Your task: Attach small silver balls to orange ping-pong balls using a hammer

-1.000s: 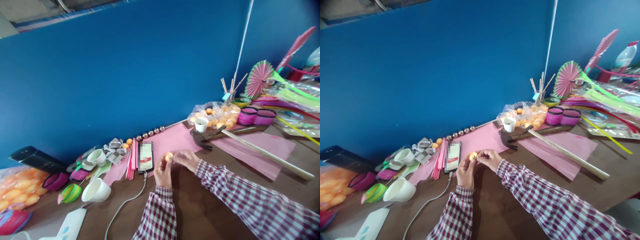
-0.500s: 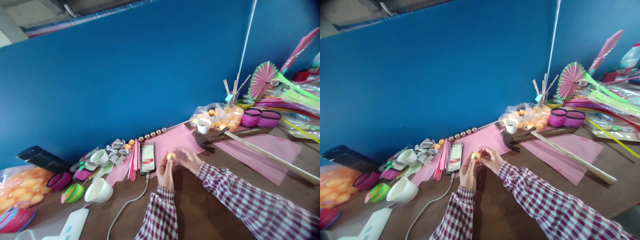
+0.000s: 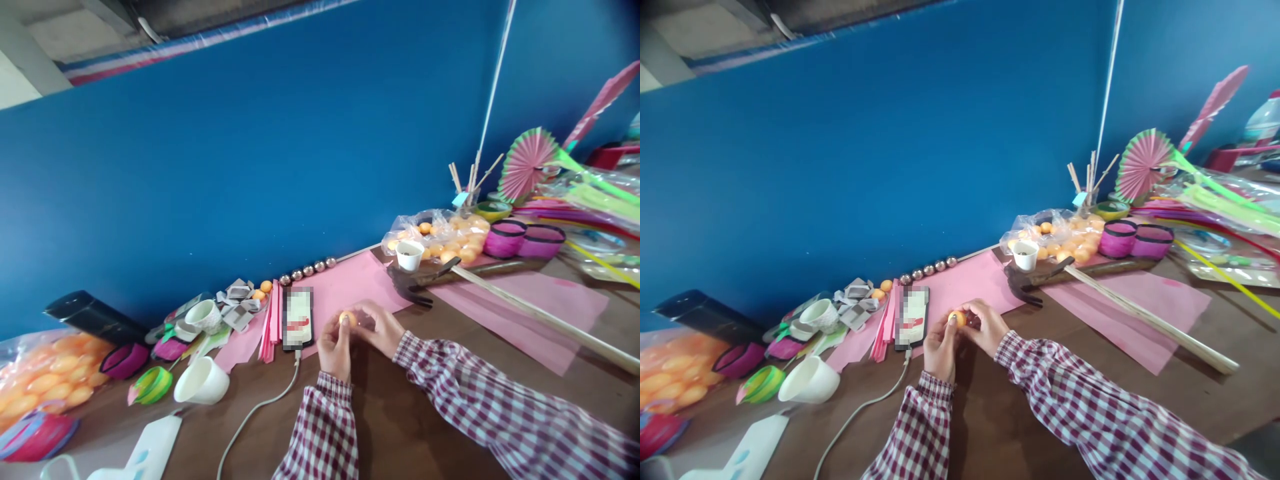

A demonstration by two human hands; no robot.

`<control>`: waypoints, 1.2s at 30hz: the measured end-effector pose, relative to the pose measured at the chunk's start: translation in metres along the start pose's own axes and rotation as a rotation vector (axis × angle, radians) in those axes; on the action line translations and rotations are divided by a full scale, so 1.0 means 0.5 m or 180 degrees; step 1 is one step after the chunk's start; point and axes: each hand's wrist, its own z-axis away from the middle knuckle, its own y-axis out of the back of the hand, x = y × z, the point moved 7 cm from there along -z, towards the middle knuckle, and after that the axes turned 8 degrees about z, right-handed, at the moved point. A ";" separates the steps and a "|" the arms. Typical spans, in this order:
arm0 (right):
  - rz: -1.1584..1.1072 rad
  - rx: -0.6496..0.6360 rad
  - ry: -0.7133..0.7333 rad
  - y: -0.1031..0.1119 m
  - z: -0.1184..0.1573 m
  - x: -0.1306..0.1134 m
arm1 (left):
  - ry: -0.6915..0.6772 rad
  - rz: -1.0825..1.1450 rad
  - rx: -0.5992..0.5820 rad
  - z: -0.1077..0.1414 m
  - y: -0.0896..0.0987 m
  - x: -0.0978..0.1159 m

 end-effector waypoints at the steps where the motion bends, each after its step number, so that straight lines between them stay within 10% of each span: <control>1: 0.0014 0.0018 -0.0036 0.001 0.000 0.001 | 0.0055 0.0093 -0.0022 0.002 -0.003 0.000; 24: 0.0539 0.0259 0.0216 0.007 0.007 -0.028 | 0.0242 0.0641 -0.0371 0.019 -0.033 0.012; 36: 0.2197 0.0082 0.0531 0.054 -0.035 0.049 | -0.0187 0.0661 0.0499 -0.006 0.023 0.025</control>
